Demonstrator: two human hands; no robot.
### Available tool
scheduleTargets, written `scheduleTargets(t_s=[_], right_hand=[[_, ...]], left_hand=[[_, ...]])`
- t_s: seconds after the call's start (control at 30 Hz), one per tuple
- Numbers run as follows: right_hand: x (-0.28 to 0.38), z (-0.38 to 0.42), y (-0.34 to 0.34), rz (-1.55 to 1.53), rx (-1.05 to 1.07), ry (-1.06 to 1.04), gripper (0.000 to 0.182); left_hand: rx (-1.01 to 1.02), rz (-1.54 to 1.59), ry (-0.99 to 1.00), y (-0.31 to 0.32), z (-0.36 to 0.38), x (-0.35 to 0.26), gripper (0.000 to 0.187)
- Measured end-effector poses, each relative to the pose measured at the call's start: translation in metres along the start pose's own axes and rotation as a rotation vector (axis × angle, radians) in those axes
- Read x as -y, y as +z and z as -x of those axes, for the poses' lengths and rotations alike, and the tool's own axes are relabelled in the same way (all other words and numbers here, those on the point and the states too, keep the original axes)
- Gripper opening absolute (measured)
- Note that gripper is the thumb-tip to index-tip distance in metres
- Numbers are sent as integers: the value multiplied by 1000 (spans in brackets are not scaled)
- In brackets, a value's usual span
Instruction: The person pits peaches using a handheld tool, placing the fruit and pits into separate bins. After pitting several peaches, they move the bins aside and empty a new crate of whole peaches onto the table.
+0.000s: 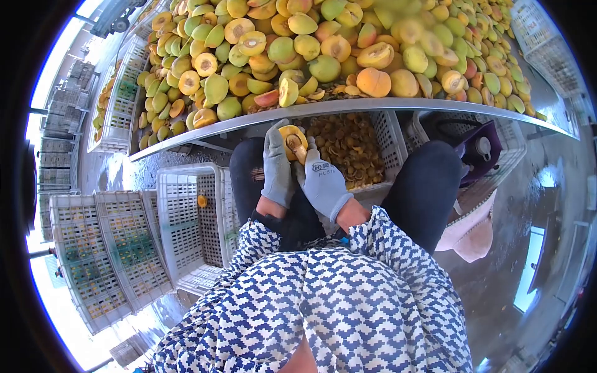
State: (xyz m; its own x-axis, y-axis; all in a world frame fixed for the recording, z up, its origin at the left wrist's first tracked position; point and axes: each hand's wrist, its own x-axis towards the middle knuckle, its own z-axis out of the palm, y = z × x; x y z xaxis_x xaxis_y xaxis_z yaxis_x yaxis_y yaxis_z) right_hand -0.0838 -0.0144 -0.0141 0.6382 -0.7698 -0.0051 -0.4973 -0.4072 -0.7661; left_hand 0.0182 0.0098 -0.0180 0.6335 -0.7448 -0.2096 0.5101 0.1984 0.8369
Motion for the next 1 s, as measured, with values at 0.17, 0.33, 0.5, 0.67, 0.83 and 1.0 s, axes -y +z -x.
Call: scheduleTargets(t_s=[0.17, 0.33, 0.5, 0.67, 0.83, 1.0], right_hand=[[-8, -3, 2, -112, 18, -86, 35], [-11, -10, -9, 212, 243, 60, 40], [-14, -1, 5, 24, 125, 12, 34], [-2, -4, -5, -308, 46, -17, 33], [-29, -6, 4, -223, 113, -144, 32], [-19, -7, -25, -574, 324, 68, 24]], left_hand=[[-14, -50, -10, 1, -2, 2, 39], [-51, -104, 95, -7, -12, 16, 28], [-57, -133, 51, -7, -7, 14, 27], [-41, -134, 82, -10, -12, 17, 29], [-19, -281, 142, -14, -12, 22, 36], [88, -231, -6, -5, -2, 8, 40]])
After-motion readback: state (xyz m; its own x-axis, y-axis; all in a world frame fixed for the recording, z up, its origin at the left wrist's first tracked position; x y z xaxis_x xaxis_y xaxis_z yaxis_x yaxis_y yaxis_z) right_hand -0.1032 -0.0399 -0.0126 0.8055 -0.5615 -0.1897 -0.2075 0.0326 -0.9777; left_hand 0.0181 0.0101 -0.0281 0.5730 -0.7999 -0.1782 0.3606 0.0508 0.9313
